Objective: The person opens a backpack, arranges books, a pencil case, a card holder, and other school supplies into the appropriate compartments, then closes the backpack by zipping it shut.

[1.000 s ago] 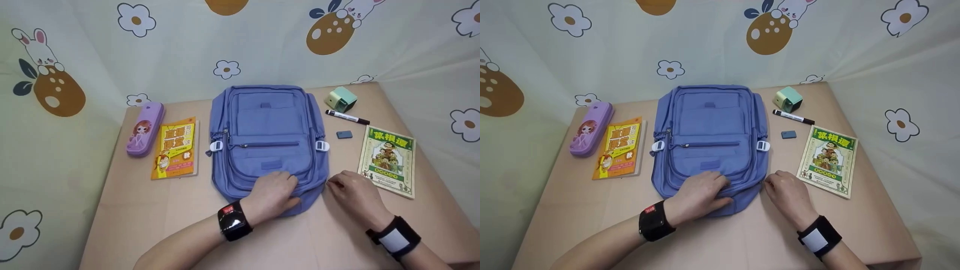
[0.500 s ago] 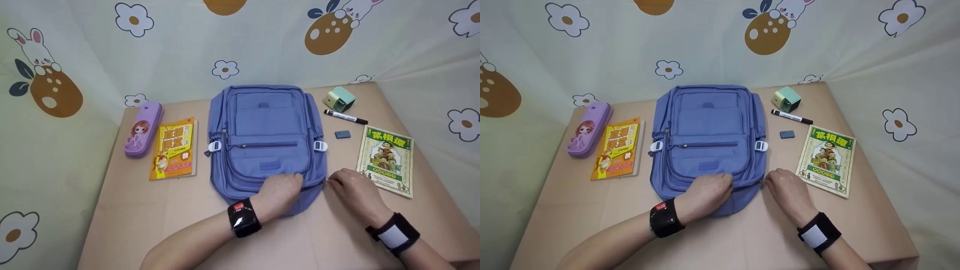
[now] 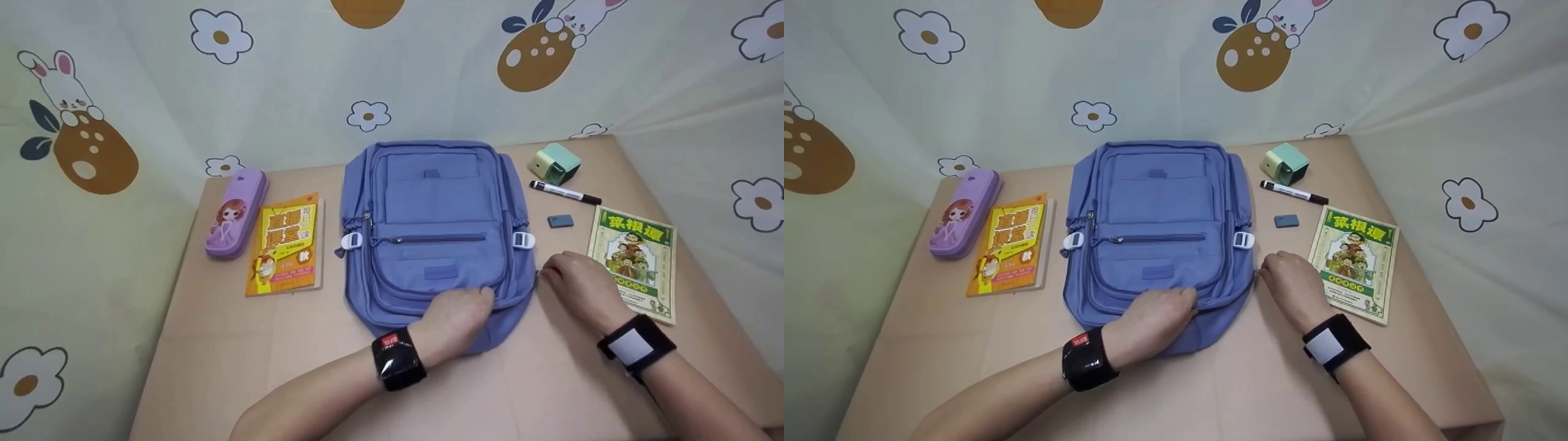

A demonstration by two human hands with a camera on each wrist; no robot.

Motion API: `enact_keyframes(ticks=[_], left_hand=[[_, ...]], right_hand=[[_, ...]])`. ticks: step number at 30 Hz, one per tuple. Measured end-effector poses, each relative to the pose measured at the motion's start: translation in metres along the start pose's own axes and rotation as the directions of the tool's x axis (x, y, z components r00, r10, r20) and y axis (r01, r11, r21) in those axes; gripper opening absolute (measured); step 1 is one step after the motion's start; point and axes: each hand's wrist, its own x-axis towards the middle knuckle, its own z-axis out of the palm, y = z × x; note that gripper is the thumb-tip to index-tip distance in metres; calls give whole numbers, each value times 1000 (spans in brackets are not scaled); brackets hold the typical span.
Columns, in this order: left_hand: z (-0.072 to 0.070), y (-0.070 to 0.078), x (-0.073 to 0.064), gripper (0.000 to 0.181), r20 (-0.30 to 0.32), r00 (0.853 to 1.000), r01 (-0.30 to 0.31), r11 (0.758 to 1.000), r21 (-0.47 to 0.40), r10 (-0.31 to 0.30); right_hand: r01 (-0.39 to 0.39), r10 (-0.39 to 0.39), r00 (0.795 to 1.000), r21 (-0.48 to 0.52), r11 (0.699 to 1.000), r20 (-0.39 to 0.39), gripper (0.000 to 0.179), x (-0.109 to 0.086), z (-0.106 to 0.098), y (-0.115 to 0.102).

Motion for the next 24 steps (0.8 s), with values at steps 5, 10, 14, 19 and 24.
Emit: enact_keyframes(ticks=[5,10,14,19,24], left_hand=[[0,-1,0,21,11,1000,-2,1000,-25,2],[-9,-1,7,16,52,999,6,997,-73,-3],[-14,6,19,25,51,998,-21,998,-64,24],[-9,18,35,27,34,999,-18,999,39,17],[-3,24,41,6,86,996,16,989,146,-29]], right_hand=[[1,-2,1000,10,1000,17,4,5,2,4],[8,-9,1000,8,1000,21,4,4,-1,7],[-7,7,1000,5,1000,22,4,3,-5,8],[-16,16,999,11,1000,41,3,5,-8,4],[-1,0,998,11,1000,59,4,9,-9,1]])
